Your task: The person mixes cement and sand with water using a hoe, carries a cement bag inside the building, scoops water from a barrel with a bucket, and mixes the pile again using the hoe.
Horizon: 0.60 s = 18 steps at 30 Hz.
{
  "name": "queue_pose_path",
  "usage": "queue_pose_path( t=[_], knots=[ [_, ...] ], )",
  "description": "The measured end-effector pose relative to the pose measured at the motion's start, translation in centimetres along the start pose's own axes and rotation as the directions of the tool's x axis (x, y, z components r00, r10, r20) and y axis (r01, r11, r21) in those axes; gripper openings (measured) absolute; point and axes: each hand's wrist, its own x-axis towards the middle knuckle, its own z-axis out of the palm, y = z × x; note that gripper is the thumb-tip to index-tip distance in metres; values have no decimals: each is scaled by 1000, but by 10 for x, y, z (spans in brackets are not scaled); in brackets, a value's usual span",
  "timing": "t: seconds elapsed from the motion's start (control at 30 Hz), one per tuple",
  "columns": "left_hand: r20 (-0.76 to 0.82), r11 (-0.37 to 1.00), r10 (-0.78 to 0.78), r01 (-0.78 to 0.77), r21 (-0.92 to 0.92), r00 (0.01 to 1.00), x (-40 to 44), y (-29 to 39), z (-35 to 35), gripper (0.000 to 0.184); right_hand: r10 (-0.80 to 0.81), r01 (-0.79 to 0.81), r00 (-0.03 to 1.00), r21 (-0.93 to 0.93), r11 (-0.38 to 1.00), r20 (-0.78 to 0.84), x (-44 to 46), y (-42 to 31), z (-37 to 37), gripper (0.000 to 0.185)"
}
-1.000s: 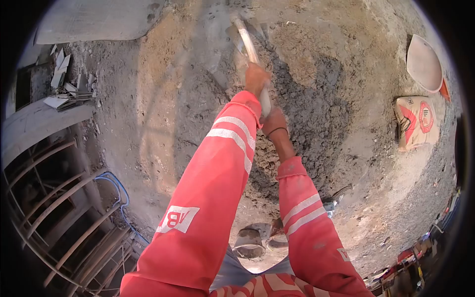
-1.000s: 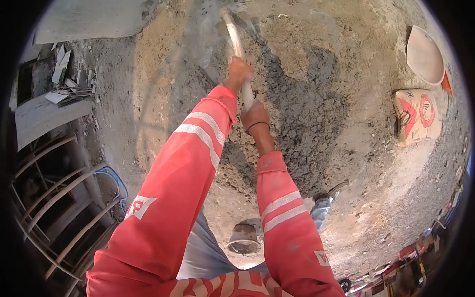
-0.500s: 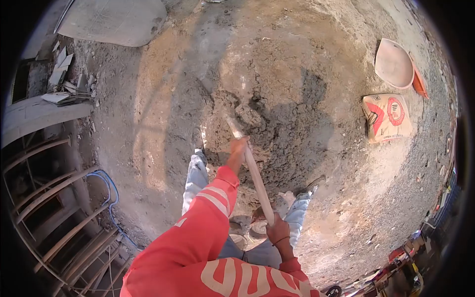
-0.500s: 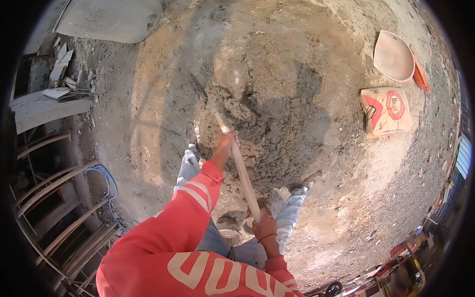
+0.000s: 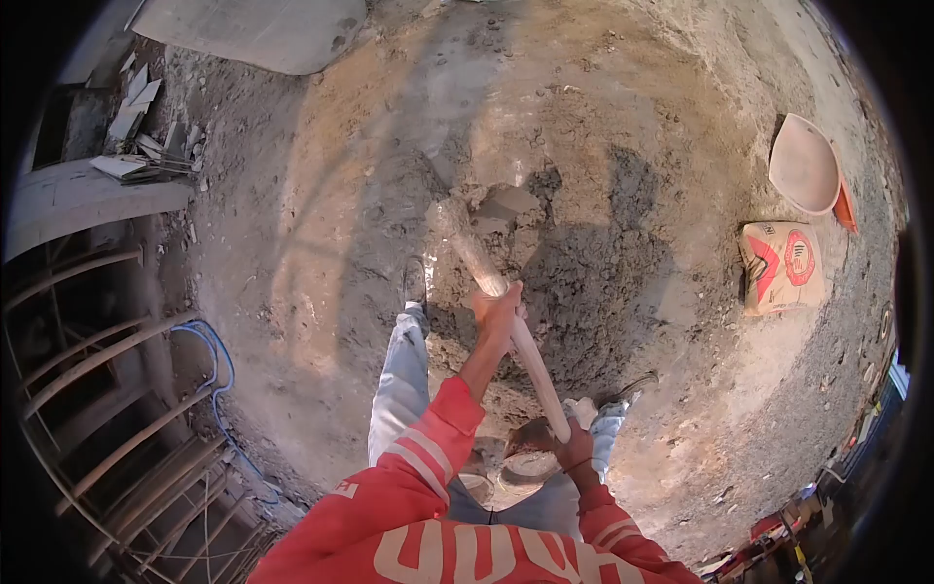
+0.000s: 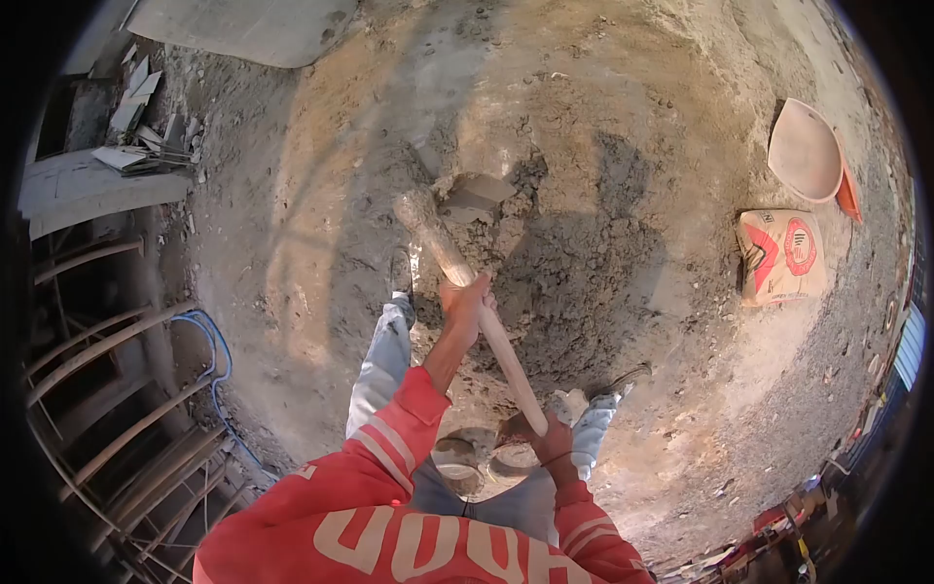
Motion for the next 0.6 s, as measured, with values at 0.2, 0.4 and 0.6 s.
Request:
queue_pose_path(
  t=[0.2, 0.4, 0.6],
  knots=[
    [192, 347, 727, -595, 725, 659, 226, 149, 37, 46, -205, 296, 942, 369, 881, -266, 274, -202, 46, 34],
    [126, 200, 432, -232, 952, 893, 292, 126, 2, 85, -98, 124, 991, 321, 939, -96, 410, -267, 98, 36],
    [87, 193, 300, -150, 970, 950, 227, 72, -38, 84, 33, -57, 995, 253, 966, 97, 297, -237, 86, 38]
  ],
)
